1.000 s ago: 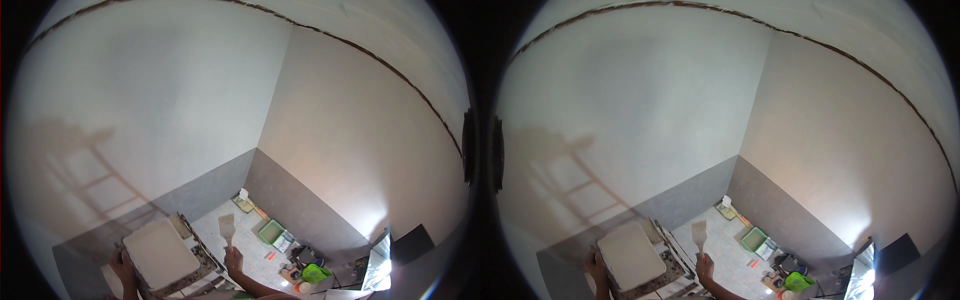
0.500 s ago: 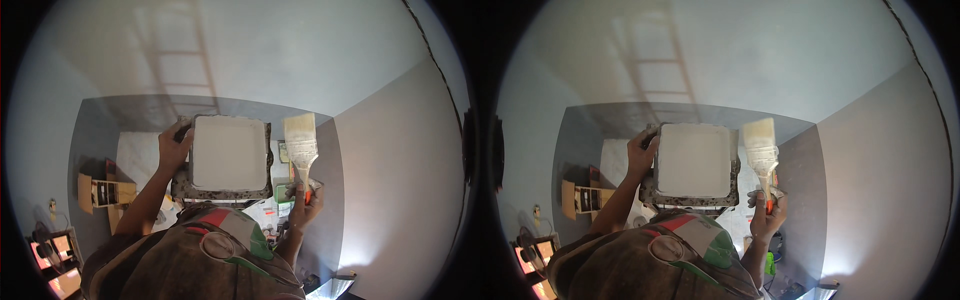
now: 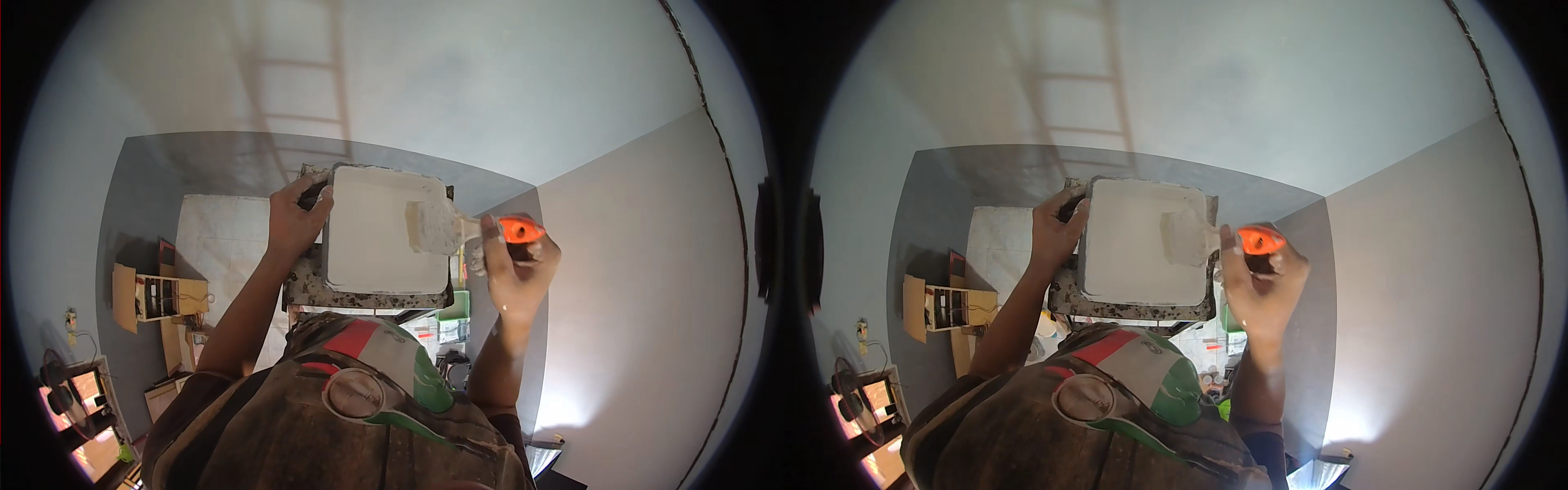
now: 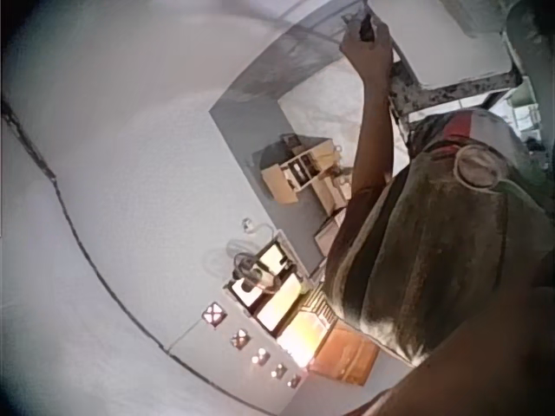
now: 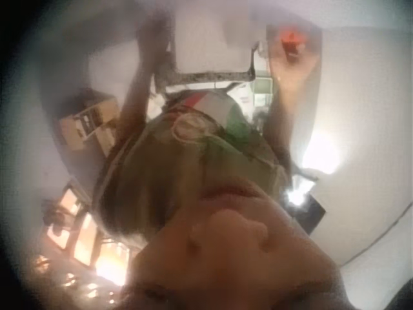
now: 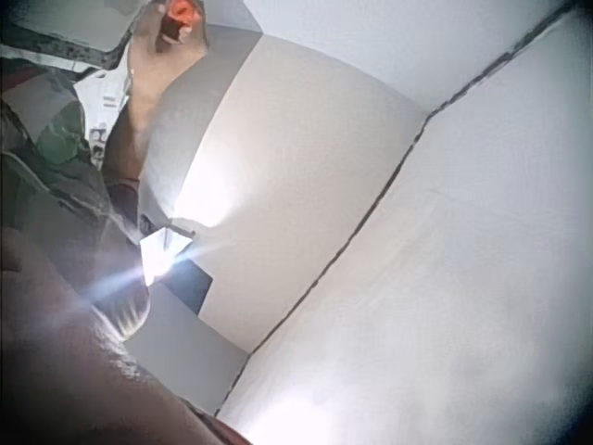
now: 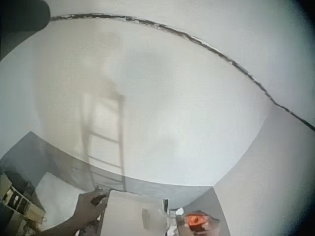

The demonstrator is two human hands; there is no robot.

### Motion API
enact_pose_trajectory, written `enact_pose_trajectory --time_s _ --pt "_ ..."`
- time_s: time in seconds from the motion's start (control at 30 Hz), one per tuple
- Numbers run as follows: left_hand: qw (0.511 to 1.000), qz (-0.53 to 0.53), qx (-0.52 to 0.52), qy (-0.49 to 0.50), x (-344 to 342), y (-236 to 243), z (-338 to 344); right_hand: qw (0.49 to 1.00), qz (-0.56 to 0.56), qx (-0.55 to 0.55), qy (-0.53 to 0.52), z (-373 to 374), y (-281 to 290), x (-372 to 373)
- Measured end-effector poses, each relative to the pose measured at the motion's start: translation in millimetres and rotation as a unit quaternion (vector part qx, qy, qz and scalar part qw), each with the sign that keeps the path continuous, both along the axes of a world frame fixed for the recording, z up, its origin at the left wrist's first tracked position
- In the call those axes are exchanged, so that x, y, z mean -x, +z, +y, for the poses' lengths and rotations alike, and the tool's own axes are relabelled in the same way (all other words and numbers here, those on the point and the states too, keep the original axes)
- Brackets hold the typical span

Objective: The person applies white paint to the edge of a ceiling near a wall using a brush, frequently dipping the brush into a paint tray.

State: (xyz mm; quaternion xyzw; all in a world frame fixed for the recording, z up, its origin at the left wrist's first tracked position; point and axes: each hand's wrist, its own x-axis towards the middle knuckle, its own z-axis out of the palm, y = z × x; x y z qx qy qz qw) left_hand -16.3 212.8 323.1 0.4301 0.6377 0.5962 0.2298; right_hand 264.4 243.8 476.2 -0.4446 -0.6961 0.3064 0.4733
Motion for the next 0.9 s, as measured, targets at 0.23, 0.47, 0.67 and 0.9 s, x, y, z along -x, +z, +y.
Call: enact_pose_trajectory --time_s 0.23,0.47,0.67,0.9 --pt "1.000 -0.008 0.001 0.009 -3 3 -5 0.993 -0.117 -0.023 0.006 24 -21 36" --pt "0.999 -0.043 0.011 -0.010 -2 3 -2 0.991 -0.126 0.029 0.037 32 -43 44" --pt "0.999 -0.030 0.031 -0.008 -3 4 -4 0.983 -0.154 0.036 0.088 33 -50 37" --pt "0.999 -0.040 0.009 0.010 -4 0 -2 0.999 -0.011 -0.035 0.030 29 -44 13"
